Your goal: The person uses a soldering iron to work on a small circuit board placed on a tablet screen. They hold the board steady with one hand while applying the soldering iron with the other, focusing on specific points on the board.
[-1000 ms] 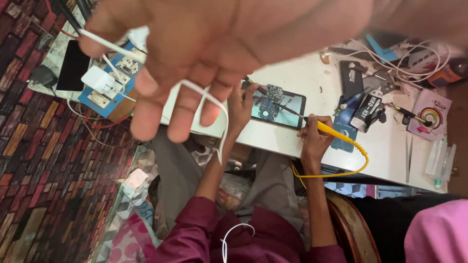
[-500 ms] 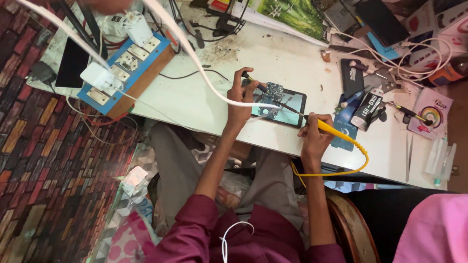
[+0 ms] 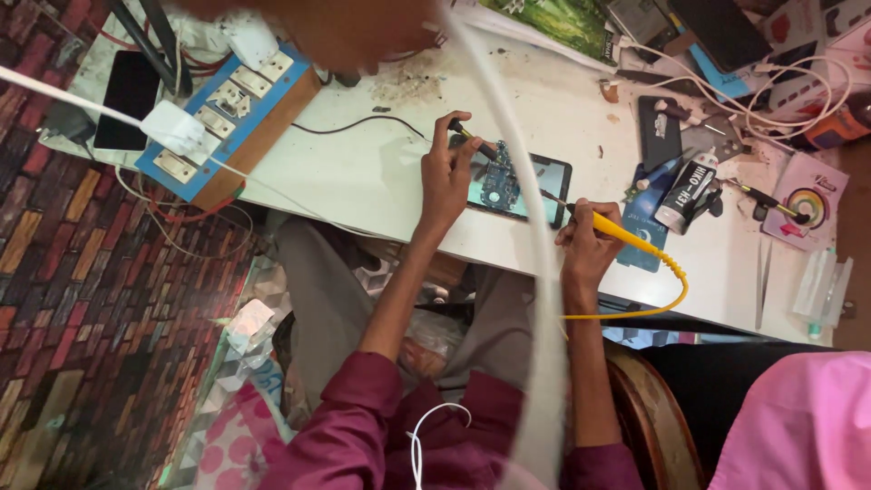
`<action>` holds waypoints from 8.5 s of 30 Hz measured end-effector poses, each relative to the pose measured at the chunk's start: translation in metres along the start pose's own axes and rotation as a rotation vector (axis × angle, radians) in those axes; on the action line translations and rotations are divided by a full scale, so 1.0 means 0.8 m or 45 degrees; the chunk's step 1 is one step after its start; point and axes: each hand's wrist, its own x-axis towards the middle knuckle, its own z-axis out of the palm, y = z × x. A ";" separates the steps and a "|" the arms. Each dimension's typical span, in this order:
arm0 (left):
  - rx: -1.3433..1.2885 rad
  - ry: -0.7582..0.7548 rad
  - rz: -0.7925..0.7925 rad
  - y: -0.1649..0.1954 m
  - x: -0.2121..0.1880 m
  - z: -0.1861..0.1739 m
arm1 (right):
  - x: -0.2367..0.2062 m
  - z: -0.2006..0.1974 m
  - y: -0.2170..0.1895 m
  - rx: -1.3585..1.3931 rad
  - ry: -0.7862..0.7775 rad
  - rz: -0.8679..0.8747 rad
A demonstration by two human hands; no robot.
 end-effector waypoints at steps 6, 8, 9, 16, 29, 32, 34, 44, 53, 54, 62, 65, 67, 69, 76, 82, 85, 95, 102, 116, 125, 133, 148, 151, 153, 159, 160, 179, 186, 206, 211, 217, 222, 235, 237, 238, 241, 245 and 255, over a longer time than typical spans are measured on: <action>-0.004 -0.007 0.013 0.012 -0.002 -0.001 | -0.002 0.001 -0.009 0.016 -0.066 -0.025; -0.018 -0.011 0.016 0.013 0.000 0.000 | 0.000 0.003 -0.012 0.020 -0.060 -0.025; -0.023 -0.015 0.012 0.013 -0.001 0.000 | -0.001 0.003 -0.013 0.021 -0.057 -0.019; -0.023 -0.033 -0.021 0.014 -0.001 -0.001 | -0.002 0.002 -0.014 -0.019 -0.063 -0.018; -0.034 -0.025 0.001 0.005 -0.001 0.001 | 0.000 0.000 -0.007 0.008 -0.028 0.020; -0.038 -0.036 -0.010 0.009 -0.002 0.000 | -0.001 -0.002 -0.008 0.009 -0.042 -0.003; -0.052 -0.047 0.000 0.011 -0.001 -0.001 | -0.002 -0.001 -0.007 0.012 -0.052 -0.017; -0.016 -0.031 -0.025 0.013 -0.002 -0.003 | -0.006 0.002 -0.010 -0.045 -0.056 -0.023; -0.025 -0.022 -0.009 0.010 -0.003 -0.004 | -0.006 0.003 -0.005 0.011 -0.064 0.002; -0.015 -0.022 0.001 0.010 -0.002 -0.004 | -0.005 0.004 -0.006 0.032 -0.070 -0.009; -0.041 -0.013 0.001 0.008 -0.001 -0.004 | -0.007 0.012 -0.012 -0.007 -0.052 -0.016; -0.032 -0.016 -0.045 0.008 0.000 -0.005 | -0.007 0.011 -0.012 -0.002 -0.061 -0.017; -0.047 -0.021 -0.044 0.008 -0.001 -0.004 | -0.007 0.010 -0.012 0.005 -0.065 -0.023; -0.056 -0.018 -0.041 0.008 -0.001 -0.003 | -0.007 0.009 -0.012 0.003 -0.065 -0.033; -0.127 -0.043 -0.006 0.006 -0.001 -0.003 | -0.005 0.008 -0.009 -0.001 -0.039 -0.015; -0.028 -0.022 -0.019 0.008 -0.002 -0.004 | -0.006 0.010 -0.009 -0.030 -0.010 0.010; -0.080 -0.041 -0.012 0.009 -0.002 -0.005 | -0.008 0.008 -0.011 -0.046 -0.010 0.014; -0.017 -0.031 -0.034 0.008 -0.004 -0.003 | -0.010 0.005 -0.005 -0.015 0.031 0.042; -0.020 -0.033 -0.047 0.010 -0.004 -0.002 | -0.009 0.003 -0.004 0.009 -0.037 -0.014; -0.038 -0.040 -0.038 0.013 -0.004 0.004 | -0.003 -0.003 0.002 0.012 0.043 -0.074; -0.046 -0.037 -0.059 0.014 -0.006 0.001 | -0.004 -0.008 0.012 0.048 0.088 -0.072; -0.016 -0.030 0.012 0.012 -0.006 -0.001 | -0.002 -0.005 0.011 0.017 0.096 -0.080; 0.035 -0.025 -0.002 0.015 -0.007 -0.005 | -0.009 0.002 0.002 0.008 0.118 -0.022; -0.008 -0.026 0.016 0.014 -0.008 -0.004 | -0.009 0.003 0.004 0.043 0.142 0.008; -0.018 -0.028 -0.023 0.014 -0.008 -0.004 | -0.009 0.004 0.006 0.034 0.140 -0.007; -0.008 -0.018 -0.020 0.013 -0.007 -0.005 | -0.008 0.004 0.009 0.018 0.168 -0.002; -0.016 -0.017 -0.004 0.011 -0.007 -0.005 | -0.008 0.003 0.010 0.039 0.189 0.005; -0.058 -0.056 -0.032 0.013 -0.006 -0.017 | -0.017 0.018 0.006 0.018 0.159 0.015; -0.029 -0.063 -0.051 0.019 -0.009 -0.021 | -0.024 0.023 -0.005 0.003 0.150 0.014; -0.057 -0.076 -0.059 0.013 -0.007 -0.021 | -0.025 0.024 -0.011 -0.005 0.103 -0.033; -0.012 -0.063 -0.045 0.011 -0.007 -0.020 | -0.024 0.023 -0.009 -0.008 0.107 -0.046; -0.031 -0.058 -0.031 0.005 -0.005 -0.020 | -0.016 0.022 0.001 0.030 0.138 -0.016; -0.124 -0.091 -0.045 0.001 -0.003 -0.026 | -0.008 0.026 0.008 0.050 0.165 0.030; -0.208 -0.138 0.034 -0.001 0.002 -0.035 | -0.010 0.038 -0.002 0.089 0.142 0.048; -0.116 -0.103 -0.020 -0.002 0.000 -0.036 | -0.014 0.040 0.000 0.107 0.154 0.065; -0.065 -0.089 -0.039 -0.001 0.001 -0.037 | -0.016 0.043 0.001 0.101 0.155 0.050; -0.105 -0.125 -0.079 0.001 0.000 -0.038 | -0.022 0.044 0.002 0.069 0.167 0.027; -0.109 -0.123 -0.100 0.002 0.000 -0.037 | -0.024 0.044 -0.001 0.076 0.179 0.028; -0.205 -0.160 -0.029 -0.003 -0.003 -0.030 | -0.018 0.038 0.003 0.052 0.197 -0.012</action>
